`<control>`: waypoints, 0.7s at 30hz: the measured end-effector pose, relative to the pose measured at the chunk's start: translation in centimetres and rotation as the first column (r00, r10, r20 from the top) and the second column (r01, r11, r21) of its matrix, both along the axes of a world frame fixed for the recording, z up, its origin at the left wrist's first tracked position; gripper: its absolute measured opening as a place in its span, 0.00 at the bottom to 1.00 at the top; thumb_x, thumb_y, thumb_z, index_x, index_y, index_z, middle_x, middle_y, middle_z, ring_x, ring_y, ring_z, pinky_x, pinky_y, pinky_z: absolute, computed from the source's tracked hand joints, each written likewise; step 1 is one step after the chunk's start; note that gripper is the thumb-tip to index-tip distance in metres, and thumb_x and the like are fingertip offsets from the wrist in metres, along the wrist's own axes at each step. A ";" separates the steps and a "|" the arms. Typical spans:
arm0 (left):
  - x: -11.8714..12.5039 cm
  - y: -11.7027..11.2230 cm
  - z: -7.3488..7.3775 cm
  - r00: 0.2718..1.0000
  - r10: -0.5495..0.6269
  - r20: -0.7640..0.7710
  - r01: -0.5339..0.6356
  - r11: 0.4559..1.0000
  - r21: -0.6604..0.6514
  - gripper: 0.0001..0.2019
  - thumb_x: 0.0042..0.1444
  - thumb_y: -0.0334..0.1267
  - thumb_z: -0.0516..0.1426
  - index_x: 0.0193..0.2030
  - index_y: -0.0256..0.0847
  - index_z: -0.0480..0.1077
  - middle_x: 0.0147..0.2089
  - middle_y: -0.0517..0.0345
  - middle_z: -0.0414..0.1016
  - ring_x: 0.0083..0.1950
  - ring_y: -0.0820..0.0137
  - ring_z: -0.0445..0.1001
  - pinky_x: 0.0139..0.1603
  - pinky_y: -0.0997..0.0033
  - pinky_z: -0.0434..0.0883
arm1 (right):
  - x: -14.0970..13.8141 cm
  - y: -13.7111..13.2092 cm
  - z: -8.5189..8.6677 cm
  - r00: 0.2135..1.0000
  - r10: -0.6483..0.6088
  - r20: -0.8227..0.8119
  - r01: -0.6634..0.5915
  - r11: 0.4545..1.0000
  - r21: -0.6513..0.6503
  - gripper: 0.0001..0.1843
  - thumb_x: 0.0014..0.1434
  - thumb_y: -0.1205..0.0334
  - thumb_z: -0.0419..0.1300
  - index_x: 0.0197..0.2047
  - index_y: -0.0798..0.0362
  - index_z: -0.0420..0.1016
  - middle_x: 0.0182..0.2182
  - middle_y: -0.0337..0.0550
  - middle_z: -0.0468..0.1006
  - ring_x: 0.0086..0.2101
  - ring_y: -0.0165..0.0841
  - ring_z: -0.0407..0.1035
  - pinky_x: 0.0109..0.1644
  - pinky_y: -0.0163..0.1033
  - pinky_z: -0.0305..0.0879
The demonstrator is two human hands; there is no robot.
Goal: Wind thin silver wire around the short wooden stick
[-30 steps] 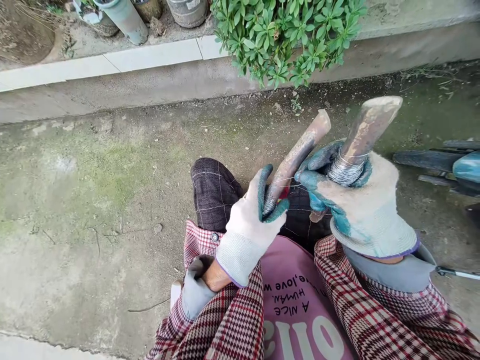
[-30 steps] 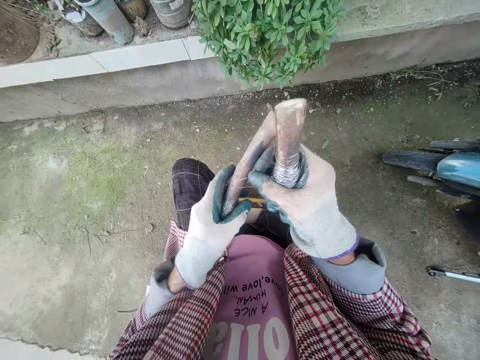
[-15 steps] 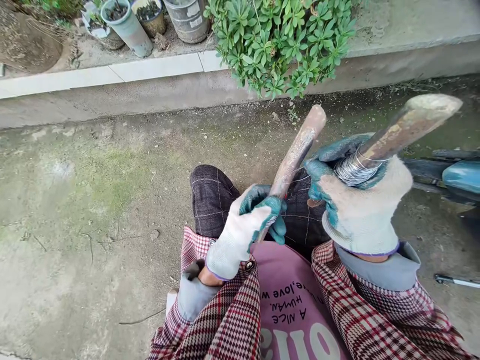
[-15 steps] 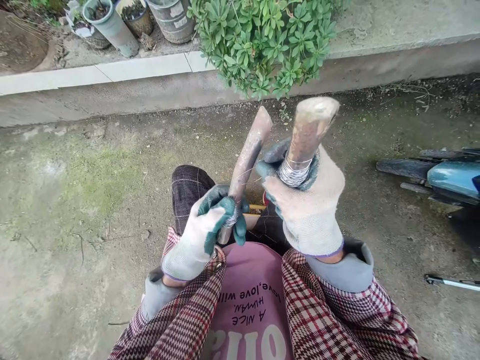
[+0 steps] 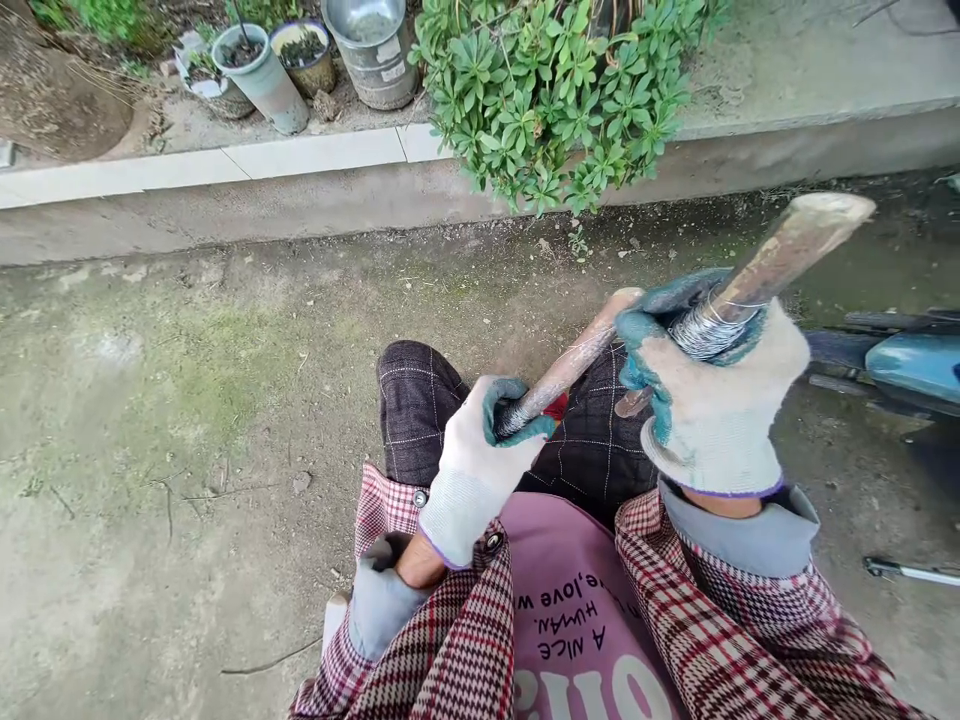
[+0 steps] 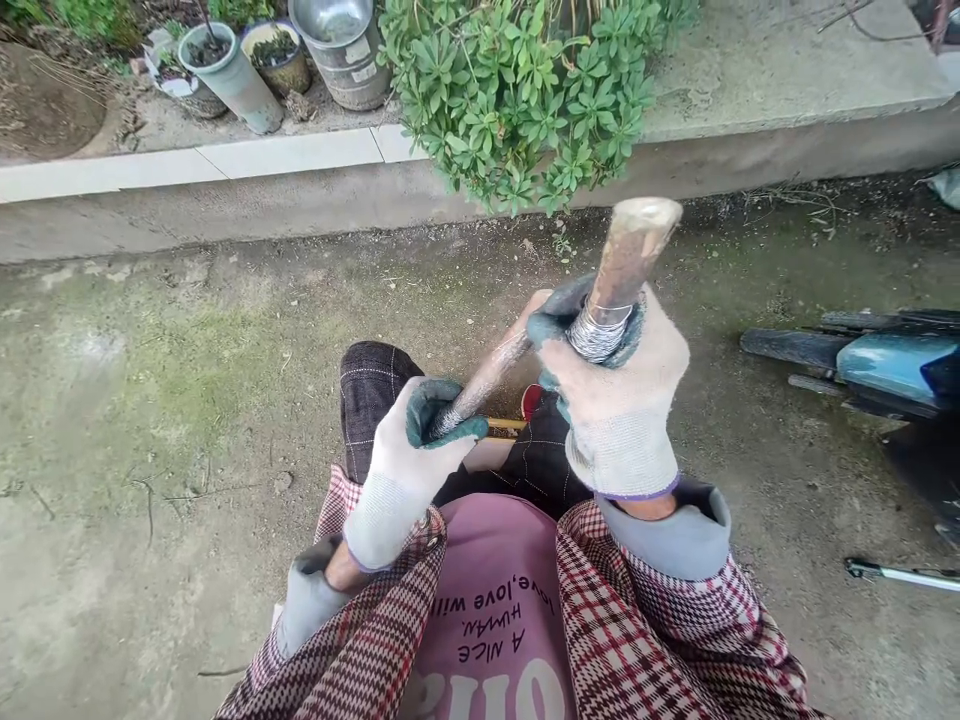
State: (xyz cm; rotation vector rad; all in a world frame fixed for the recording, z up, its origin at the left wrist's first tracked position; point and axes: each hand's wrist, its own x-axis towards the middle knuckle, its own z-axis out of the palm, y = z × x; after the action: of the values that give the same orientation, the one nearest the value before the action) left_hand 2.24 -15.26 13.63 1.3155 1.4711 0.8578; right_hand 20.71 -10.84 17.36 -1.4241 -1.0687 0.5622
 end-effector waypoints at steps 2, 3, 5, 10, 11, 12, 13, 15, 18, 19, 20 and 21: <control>-0.2 0.4 0.6 0.973 -0.038 0.230 0.074 0.986 -0.152 0.13 0.56 0.39 0.69 0.45 0.42 0.74 0.39 0.60 0.78 0.39 0.69 0.78 0.43 0.68 0.78 | 0.3 -0.2 0.3 0.995 0.091 0.034 -0.089 0.994 -0.070 0.11 0.57 0.60 0.74 0.37 0.41 0.76 0.36 0.40 0.83 0.38 0.46 0.78 0.40 0.53 0.76; -0.3 0.5 0.9 0.937 -0.060 0.344 0.141 0.966 -0.216 0.13 0.58 0.43 0.68 0.46 0.42 0.74 0.37 0.59 0.78 0.37 0.69 0.78 0.41 0.68 0.78 | 0.4 -0.3 0.6 0.990 0.130 0.053 -0.124 0.987 -0.101 0.11 0.57 0.59 0.74 0.38 0.40 0.76 0.37 0.41 0.83 0.41 0.48 0.80 0.42 0.55 0.77; -0.6 0.7 1.5 0.835 -0.109 0.539 0.299 0.912 -0.280 0.15 0.64 0.51 0.64 0.47 0.42 0.75 0.36 0.56 0.78 0.34 0.68 0.78 0.38 0.66 0.78 | 0.5 -0.4 1.1 0.984 0.160 0.081 -0.150 0.982 -0.116 0.11 0.57 0.58 0.75 0.38 0.39 0.77 0.39 0.42 0.84 0.44 0.51 0.80 0.45 0.57 0.78; -0.3 1.0 1.5 0.796 -0.131 0.590 0.353 0.893 -0.279 0.14 0.65 0.50 0.63 0.48 0.42 0.75 0.36 0.55 0.79 0.34 0.67 0.78 0.36 0.67 0.77 | 1.2 -0.3 0.9 0.979 0.127 0.162 -0.115 0.990 -0.082 0.11 0.58 0.58 0.75 0.38 0.40 0.77 0.38 0.42 0.84 0.43 0.50 0.80 0.49 0.58 0.78; -0.1 1.1 1.2 0.865 -0.148 0.480 0.298 0.920 -0.254 0.12 0.63 0.45 0.64 0.49 0.42 0.75 0.37 0.56 0.79 0.36 0.67 0.79 0.38 0.67 0.78 | 1.4 -0.3 0.7 0.973 0.105 0.205 -0.092 0.993 -0.072 0.11 0.57 0.58 0.75 0.38 0.41 0.77 0.38 0.41 0.84 0.43 0.49 0.80 0.50 0.58 0.77; 0.2 1.1 0.9 0.935 -0.162 0.315 0.232 0.952 -0.201 0.11 0.61 0.41 0.65 0.49 0.42 0.75 0.40 0.55 0.80 0.39 0.66 0.80 0.42 0.65 0.79 | 1.7 -0.2 0.5 0.965 0.071 0.253 -0.058 0.997 -0.058 0.11 0.57 0.58 0.75 0.39 0.41 0.78 0.38 0.41 0.84 0.41 0.48 0.80 0.50 0.58 0.77; 0.3 1.1 0.6 0.982 -0.154 0.112 0.168 0.978 -0.127 0.12 0.59 0.36 0.65 0.49 0.42 0.76 0.44 0.54 0.80 0.43 0.64 0.80 0.45 0.64 0.80 | 1.9 -0.1 0.4 0.954 0.031 0.298 -0.019 0.999 -0.041 0.12 0.56 0.57 0.76 0.39 0.43 0.78 0.37 0.40 0.84 0.40 0.47 0.80 0.49 0.57 0.76; 0.5 1.1 0.0 0.958 -0.088 -0.271 0.096 0.995 0.017 0.14 0.59 0.30 0.63 0.52 0.43 0.77 0.52 0.51 0.79 0.49 0.61 0.81 0.52 0.60 0.80 | 2.4 0.2 0.5 0.927 -0.054 0.371 0.056 0.998 0.005 0.12 0.54 0.59 0.76 0.40 0.45 0.79 0.36 0.39 0.84 0.36 0.45 0.79 0.47 0.56 0.75; 0.3 0.9 -0.9 0.839 -0.081 -0.538 0.146 0.986 0.078 0.19 0.63 0.28 0.59 0.60 0.45 0.76 0.57 0.48 0.79 0.53 0.58 0.82 0.54 0.57 0.80 | 2.8 1.1 1.2 0.923 -0.119 0.365 0.099 0.992 0.072 0.11 0.51 0.67 0.75 0.36 0.48 0.79 0.32 0.39 0.84 0.31 0.39 0.75 0.42 0.51 0.73; 0.0 0.8 -1.1 0.817 -0.101 -0.568 0.178 0.981 0.081 0.20 0.64 0.28 0.59 0.61 0.46 0.76 0.57 0.49 0.79 0.54 0.58 0.82 0.55 0.58 0.81 | 3.0 1.4 1.5 0.935 -0.121 0.334 0.098 0.992 0.086 0.12 0.49 0.70 0.74 0.35 0.48 0.79 0.31 0.39 0.83 0.29 0.37 0.73 0.40 0.49 0.72; -0.3 0.7 -1.3 0.798 -0.120 -0.590 0.208 0.975 0.083 0.21 0.65 0.29 0.59 0.62 0.46 0.76 0.57 0.49 0.80 0.55 0.58 0.82 0.56 0.58 0.81 | 3.1 1.7 1.6 0.948 -0.124 0.293 0.100 0.990 0.095 0.12 0.47 0.72 0.74 0.33 0.49 0.79 0.30 0.39 0.82 0.27 0.35 0.71 0.37 0.47 0.71; -0.6 0.6 -1.5 0.778 -0.140 -0.612 0.239 0.968 0.082 0.21 0.65 0.29 0.59 0.63 0.47 0.76 0.57 0.49 0.81 0.56 0.58 0.82 0.57 0.58 0.80 | 3.2 2.0 1.7 0.959 -0.128 0.251 0.106 0.989 0.100 0.13 0.46 0.73 0.73 0.33 0.50 0.79 0.29 0.39 0.81 0.26 0.34 0.69 0.35 0.46 0.69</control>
State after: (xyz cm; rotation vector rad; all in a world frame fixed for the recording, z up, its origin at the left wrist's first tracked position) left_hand 1.59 -14.64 12.14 1.9461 1.7287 0.4297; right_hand 23.93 -8.81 19.08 -1.5008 -1.1882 0.2463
